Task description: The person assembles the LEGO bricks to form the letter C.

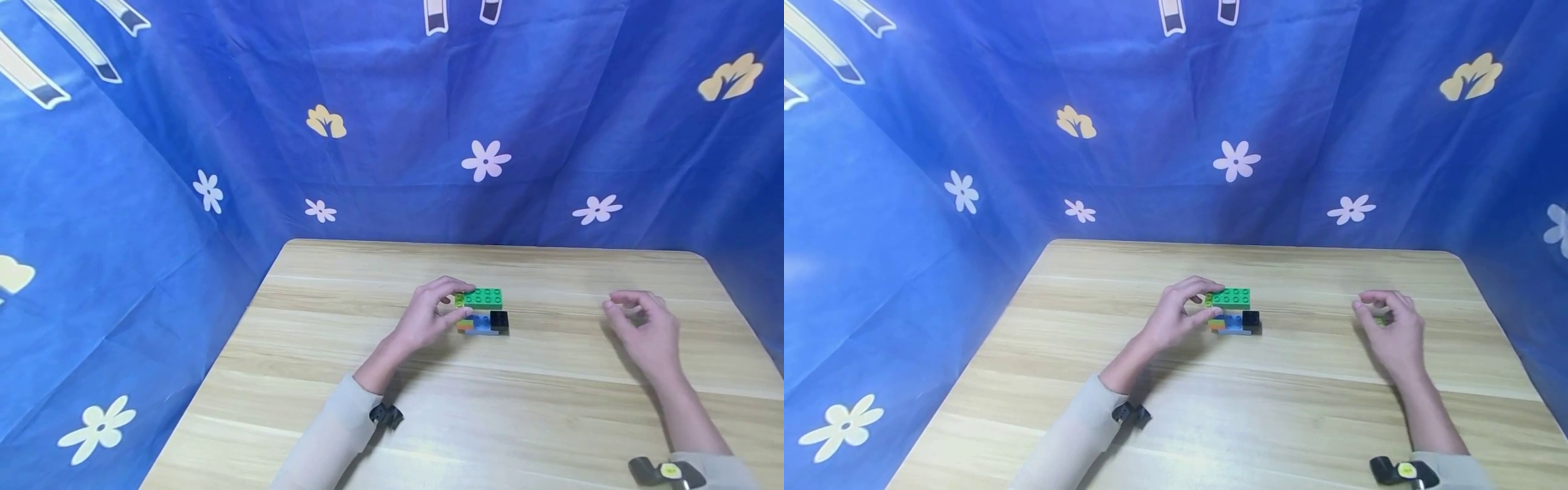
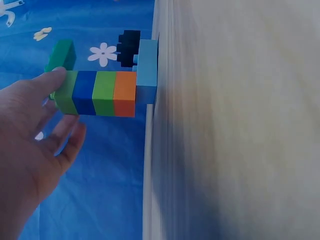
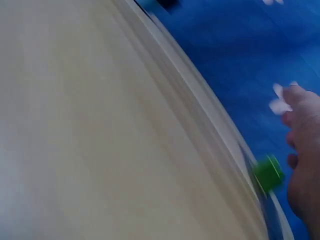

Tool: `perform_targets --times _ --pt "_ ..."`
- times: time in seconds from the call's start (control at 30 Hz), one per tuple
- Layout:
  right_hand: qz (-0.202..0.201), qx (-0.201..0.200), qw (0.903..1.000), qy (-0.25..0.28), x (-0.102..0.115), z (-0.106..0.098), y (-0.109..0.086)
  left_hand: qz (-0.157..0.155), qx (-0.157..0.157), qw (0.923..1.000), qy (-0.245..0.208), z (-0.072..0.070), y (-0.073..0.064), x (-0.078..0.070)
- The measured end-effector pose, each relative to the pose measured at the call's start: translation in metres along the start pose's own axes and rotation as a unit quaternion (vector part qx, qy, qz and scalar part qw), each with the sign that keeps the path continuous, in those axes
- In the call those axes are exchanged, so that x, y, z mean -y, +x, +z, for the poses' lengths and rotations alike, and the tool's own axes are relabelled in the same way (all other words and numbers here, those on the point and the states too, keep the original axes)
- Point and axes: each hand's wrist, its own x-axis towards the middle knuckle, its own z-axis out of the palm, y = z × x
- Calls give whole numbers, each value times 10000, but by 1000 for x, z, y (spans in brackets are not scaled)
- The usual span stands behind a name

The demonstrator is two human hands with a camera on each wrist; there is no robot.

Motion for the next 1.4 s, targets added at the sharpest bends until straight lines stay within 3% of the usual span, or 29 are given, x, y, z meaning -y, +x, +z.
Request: perform_targets --times 0.13,0.3,0.43,0.63,0.83,1.03,1.2,1.4 --pt "440 852 9933 -646 -25 -34 5 -35 -8 10000 61 -2 1 1" --pt "694 2079 9744 -497 -44 -65 6 -109 36 9999 42 0 1 3" --pt "668 2635 9608 -537 -49 -77 5 -228 65 9997 -28 3 2 6" --pt "175 2553 9622 -930 -49 -73 5 -455 88 9987 -203 5 1 7" --pt "47 2519 9619 -1057 -44 -62 8 -654 60 9972 -366 5 0 7" --pt "40 2239 9669 -1227 -36 -55 9 -737 5 9963 -450 7 0 7" --pt "13 2249 9691 -1015 -14 -40 9 -796 -38 9954 -537 8 -1 6" --pt "-382 2474 9670 -478 23 -3 7 -736 -73 9952 -647 8 0 7"
